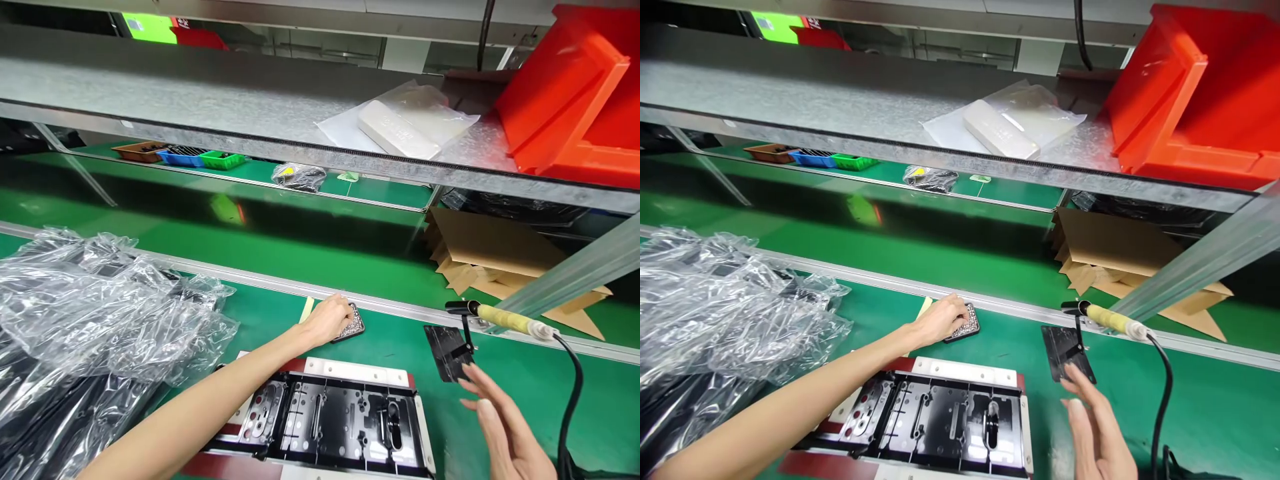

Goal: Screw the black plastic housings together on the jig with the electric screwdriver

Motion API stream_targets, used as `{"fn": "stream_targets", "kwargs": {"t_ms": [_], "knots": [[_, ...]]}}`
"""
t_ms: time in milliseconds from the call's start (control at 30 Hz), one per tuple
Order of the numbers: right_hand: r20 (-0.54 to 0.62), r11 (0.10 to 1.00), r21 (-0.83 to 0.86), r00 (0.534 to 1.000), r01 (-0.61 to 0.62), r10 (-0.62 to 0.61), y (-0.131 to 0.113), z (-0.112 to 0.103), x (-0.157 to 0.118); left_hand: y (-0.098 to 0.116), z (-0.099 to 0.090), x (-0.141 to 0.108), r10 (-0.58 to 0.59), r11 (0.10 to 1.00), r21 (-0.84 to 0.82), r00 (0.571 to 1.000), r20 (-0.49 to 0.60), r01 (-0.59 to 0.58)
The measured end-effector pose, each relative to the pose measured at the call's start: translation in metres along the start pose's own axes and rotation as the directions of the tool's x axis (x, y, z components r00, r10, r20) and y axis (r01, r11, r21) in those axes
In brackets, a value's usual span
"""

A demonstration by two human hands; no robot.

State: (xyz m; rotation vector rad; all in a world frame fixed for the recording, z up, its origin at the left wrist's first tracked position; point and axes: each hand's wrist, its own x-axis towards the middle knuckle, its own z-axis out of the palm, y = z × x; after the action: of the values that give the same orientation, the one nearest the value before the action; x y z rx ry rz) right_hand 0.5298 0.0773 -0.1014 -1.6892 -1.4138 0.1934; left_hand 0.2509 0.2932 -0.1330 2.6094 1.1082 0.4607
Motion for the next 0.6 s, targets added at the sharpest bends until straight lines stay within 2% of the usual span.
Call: {"fn": "stream_targets", "kwargs": {"t_ms": [67, 133, 200, 267, 333, 433, 533, 600], "knots": [[-0.085, 0.984, 0.112, 0.986, -0.136, 0.146, -0.003, 0.002, 0.012, -0.001, 0.001, 0.001, 0.010, 1.000, 0.015, 1.000, 0.006, -0.010], [-0.195, 0.948, 0.239, 0.945, -0.212, 0.261, -0.006, 0.008, 0.024, -0.001, 0.002, 0.003, 0.021, 1.000, 0.014, 1.000, 0.009, -0.021], [-0.301, 0.910, 0.350, 0.893, -0.222, 0.334, -0.009, 0.014, 0.038, -0.001, 0.002, 0.004, 0.027, 1.000, -0.007, 1.000, 0.005, -0.027], [-0.391, 0.889, 0.420, 0.848, -0.181, 0.357, -0.008, 0.018, 0.054, 0.001, 0.000, 0.004, 0.015, 0.999, -0.048, 1.000, -0.008, -0.015], [-0.465, 0.899, 0.421, 0.822, -0.120, 0.328, -0.007, 0.021, 0.070, 0.004, -0.005, 0.001, -0.035, 0.994, -0.107, 0.999, -0.032, 0.031], [-0.546, 0.942, 0.335, 0.809, -0.027, 0.217, -0.009, 0.024, 0.090, 0.016, -0.019, -0.009, -0.158, 0.963, -0.230, 0.986, -0.051, 0.142], [-0.598, 0.970, 0.235, 0.797, 0.071, 0.086, -0.018, 0.026, 0.101, 0.036, -0.034, -0.031, -0.256, 0.898, -0.376, 0.966, -0.024, 0.228], [-0.626, 0.982, 0.159, 0.780, 0.104, 0.019, -0.025, 0.026, 0.104, 0.053, -0.042, -0.050, -0.277, 0.851, -0.463, 0.961, 0.010, 0.250]]}}
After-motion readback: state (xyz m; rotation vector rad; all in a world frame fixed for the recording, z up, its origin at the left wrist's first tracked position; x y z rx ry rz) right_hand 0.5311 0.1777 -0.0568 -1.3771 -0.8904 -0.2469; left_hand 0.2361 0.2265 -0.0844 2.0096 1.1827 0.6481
